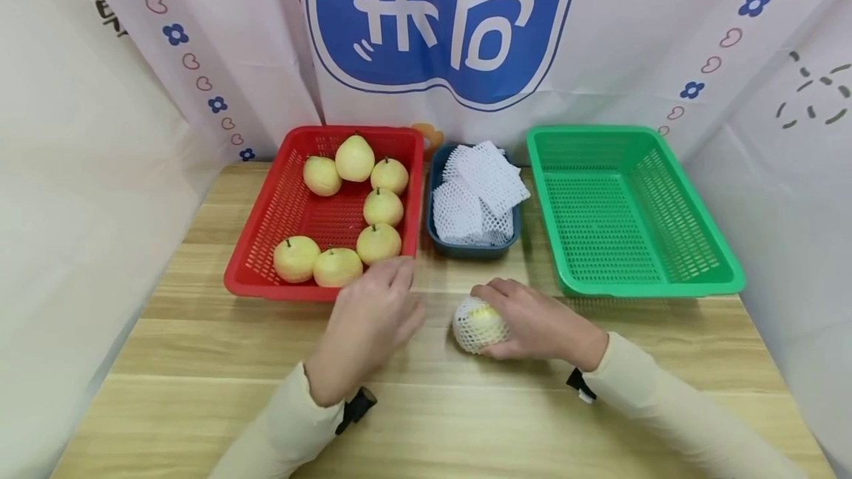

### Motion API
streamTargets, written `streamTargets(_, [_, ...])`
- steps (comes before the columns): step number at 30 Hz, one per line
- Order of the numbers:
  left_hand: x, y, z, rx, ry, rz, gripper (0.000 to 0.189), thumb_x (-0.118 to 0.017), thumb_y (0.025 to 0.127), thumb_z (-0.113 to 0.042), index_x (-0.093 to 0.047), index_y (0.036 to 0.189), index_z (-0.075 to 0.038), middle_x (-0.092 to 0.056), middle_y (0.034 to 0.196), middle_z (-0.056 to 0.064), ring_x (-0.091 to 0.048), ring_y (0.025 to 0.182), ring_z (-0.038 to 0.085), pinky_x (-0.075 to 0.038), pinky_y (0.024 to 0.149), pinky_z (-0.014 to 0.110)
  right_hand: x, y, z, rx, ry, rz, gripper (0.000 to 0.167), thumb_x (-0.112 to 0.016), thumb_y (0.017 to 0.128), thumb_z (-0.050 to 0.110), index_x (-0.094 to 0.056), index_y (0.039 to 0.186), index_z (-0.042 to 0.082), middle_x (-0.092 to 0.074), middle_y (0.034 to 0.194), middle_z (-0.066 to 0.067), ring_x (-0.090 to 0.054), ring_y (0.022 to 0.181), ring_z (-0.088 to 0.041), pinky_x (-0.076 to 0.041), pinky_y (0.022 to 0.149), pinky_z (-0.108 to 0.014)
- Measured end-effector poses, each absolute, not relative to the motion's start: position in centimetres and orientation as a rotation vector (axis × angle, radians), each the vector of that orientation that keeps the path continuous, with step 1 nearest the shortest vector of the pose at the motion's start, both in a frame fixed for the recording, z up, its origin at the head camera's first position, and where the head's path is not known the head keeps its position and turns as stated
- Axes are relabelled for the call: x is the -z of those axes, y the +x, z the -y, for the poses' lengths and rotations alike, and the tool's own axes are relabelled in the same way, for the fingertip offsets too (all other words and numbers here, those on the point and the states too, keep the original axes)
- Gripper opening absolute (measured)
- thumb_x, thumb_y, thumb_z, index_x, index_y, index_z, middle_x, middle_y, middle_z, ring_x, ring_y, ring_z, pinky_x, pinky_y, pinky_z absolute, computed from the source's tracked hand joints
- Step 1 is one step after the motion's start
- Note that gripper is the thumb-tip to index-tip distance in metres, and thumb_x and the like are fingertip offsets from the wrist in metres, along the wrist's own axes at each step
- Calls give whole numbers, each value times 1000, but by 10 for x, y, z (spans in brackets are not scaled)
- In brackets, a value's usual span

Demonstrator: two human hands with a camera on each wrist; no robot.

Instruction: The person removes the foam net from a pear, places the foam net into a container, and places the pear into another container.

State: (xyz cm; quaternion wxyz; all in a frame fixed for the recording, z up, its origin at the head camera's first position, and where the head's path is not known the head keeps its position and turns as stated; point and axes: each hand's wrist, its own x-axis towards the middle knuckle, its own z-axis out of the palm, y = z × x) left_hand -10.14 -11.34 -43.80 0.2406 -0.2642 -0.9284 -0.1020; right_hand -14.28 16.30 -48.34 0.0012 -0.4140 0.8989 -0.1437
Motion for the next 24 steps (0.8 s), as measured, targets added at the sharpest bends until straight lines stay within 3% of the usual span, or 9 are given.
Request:
streamTargets(3, [435,-88,102,444,-932,2487,52,-81,87,-24,-68,132,-1,-74,128,15,-73,117,28,-65,86,40,483,-143,-165,516,-1271,-2806,82,-91,77,43,-57,143,8,-68,124,-10,-69,105,-22,-62,82,-36])
streamTargets(10, [463,-88,80,683,-1059,2747,69,-74,96,-30,-49,152,0,-57,153,15,-59,140,26,-53,112,41,483,-142,-170,580,-1244,-2773,83,-90,80,43,-54,146,8,-67,126,-8,-68,105,-19,-61,81,-33])
streamTargets(16, [493,-104,69,874,-1107,2866,81,-70,101,-39,-31,164,-6,-46,163,14,-48,151,24,-44,121,41,487,-139,-175,659,-1178,-2752,84,-88,82,37,-51,150,7,-66,134,-9,-67,115,-21,-61,87,-36])
streamTargets(24, [510,-119,50,947,-1264,2842,95,-71,100,-35,-12,169,-7,-32,171,17,-37,157,26,-35,127,41,497,-131,-186,803,-1024,-2757,86,-87,86,36,-45,155,9,-64,139,-9,-65,116,-18,-59,93,-39])
